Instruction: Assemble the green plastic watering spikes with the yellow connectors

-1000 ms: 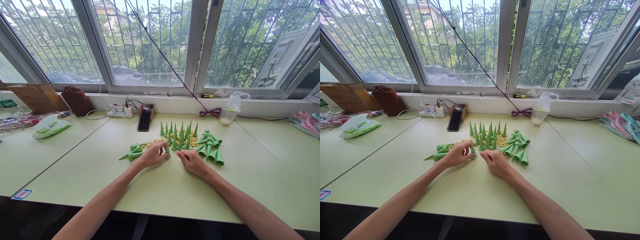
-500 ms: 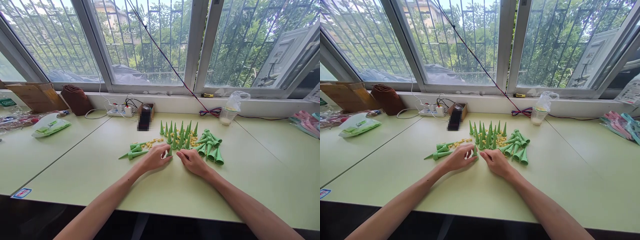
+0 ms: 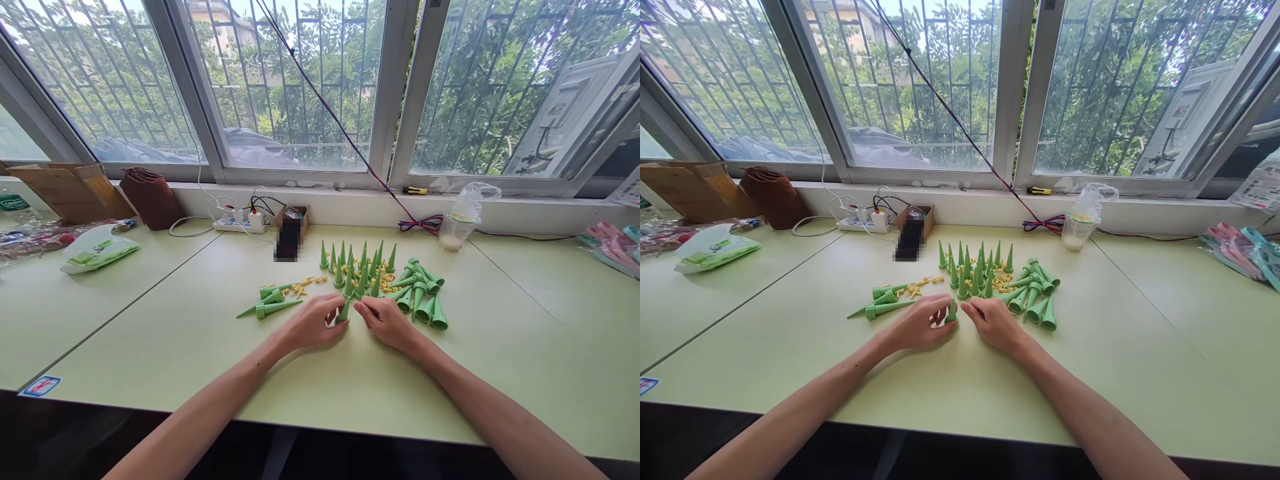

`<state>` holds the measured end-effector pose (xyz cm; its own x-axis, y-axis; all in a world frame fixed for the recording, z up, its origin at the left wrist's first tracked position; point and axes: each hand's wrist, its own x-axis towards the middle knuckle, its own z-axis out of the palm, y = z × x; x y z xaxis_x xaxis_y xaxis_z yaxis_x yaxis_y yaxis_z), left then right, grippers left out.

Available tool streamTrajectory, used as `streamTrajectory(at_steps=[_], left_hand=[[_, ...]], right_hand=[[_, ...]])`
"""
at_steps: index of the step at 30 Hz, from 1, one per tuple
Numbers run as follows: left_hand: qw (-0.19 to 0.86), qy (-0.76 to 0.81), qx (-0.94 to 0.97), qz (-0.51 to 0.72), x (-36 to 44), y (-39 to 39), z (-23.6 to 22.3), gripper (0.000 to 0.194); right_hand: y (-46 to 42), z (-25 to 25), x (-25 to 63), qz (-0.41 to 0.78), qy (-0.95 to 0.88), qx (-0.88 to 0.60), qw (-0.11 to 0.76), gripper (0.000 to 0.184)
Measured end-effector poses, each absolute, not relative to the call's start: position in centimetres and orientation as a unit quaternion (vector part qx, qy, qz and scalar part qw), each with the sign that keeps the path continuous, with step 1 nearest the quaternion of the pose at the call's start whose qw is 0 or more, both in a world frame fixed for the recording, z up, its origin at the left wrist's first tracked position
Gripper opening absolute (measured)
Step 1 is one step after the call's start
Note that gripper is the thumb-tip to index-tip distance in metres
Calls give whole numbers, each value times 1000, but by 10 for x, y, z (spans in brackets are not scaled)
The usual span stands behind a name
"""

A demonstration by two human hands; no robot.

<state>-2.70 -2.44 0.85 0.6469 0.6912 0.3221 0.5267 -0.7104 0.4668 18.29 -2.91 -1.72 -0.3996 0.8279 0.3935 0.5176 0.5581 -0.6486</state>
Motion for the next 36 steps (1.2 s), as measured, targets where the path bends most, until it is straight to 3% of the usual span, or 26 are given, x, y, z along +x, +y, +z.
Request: streamTrajectory(at_steps=[9, 20, 29, 36], left_hand=[[201, 278, 909, 237, -17, -45, 10, 15], [213, 260, 912, 237, -10, -57, 3, 19], [234, 236, 904, 270, -8, -58, -1, 24], [252, 205, 902, 285, -10, -55, -3, 19]], right_hand=[[-22, -9, 184, 165, -847, -390, 320, 20], [-2, 38, 150, 189, -872, -358, 274, 14], [33, 27, 91, 112, -925, -320, 172, 23], [46, 26, 66, 58, -936, -330, 105, 16]])
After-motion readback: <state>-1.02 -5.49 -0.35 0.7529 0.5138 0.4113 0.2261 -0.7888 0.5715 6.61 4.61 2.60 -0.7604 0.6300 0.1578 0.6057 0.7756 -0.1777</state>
